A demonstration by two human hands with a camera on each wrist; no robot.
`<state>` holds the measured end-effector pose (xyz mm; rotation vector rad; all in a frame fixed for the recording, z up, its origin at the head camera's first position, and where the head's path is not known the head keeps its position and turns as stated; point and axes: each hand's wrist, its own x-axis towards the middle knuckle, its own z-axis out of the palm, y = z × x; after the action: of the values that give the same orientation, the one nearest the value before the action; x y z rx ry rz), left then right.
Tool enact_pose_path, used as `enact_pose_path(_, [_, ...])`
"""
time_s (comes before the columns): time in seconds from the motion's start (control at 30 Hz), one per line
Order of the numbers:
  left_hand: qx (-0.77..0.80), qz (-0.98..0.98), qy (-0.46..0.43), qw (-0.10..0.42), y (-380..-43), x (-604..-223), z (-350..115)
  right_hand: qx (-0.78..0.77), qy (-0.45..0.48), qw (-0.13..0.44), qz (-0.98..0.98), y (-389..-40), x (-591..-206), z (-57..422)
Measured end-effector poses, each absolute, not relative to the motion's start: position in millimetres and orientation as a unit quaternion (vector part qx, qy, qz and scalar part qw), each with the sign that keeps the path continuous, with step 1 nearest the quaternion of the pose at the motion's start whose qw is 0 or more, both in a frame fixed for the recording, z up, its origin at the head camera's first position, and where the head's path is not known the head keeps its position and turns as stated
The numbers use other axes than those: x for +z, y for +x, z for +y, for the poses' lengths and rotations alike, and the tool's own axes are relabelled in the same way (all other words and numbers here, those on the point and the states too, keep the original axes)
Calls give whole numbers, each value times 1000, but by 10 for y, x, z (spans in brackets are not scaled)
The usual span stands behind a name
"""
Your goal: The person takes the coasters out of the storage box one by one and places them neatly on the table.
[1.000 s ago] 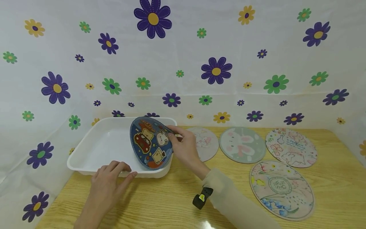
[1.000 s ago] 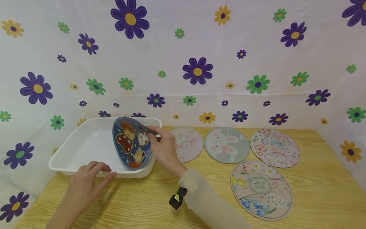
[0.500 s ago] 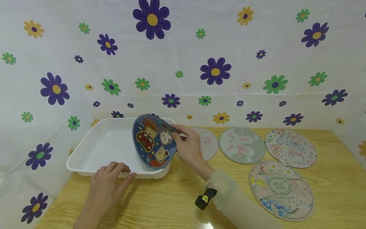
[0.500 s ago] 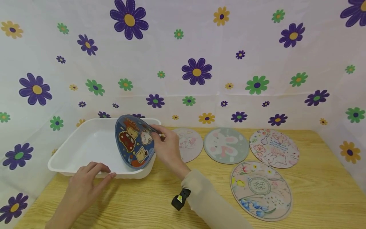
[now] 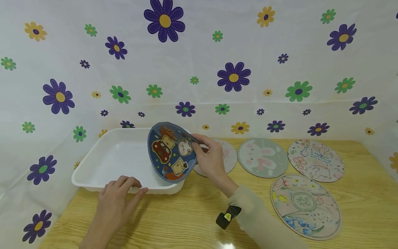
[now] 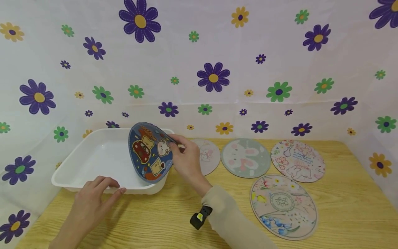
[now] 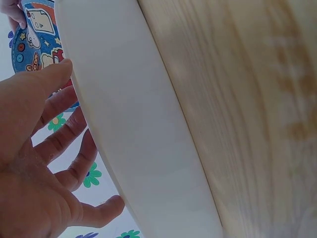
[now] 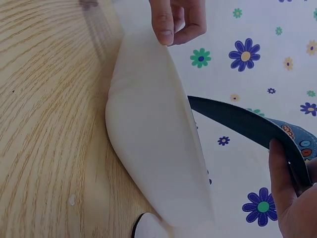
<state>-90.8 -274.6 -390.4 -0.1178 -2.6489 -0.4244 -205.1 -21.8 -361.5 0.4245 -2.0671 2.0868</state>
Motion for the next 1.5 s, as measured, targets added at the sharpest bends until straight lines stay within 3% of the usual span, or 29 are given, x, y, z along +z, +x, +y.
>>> enact_pose_path(0.33, [-154,-964,-37,212,-906,-3887,-2742,707,138,88,-688,-2050,-3611,-165])
enact_pose_path(1.0, [-149,-960,-44,232,-913,-3900,-2755,703,139,88,-692,-2018,-3596,-49])
enact_pose_path(1.5, [-149,-956,-51,247,-899,-3893,-2745,715,134,18,-686,-2020,-3642,61])
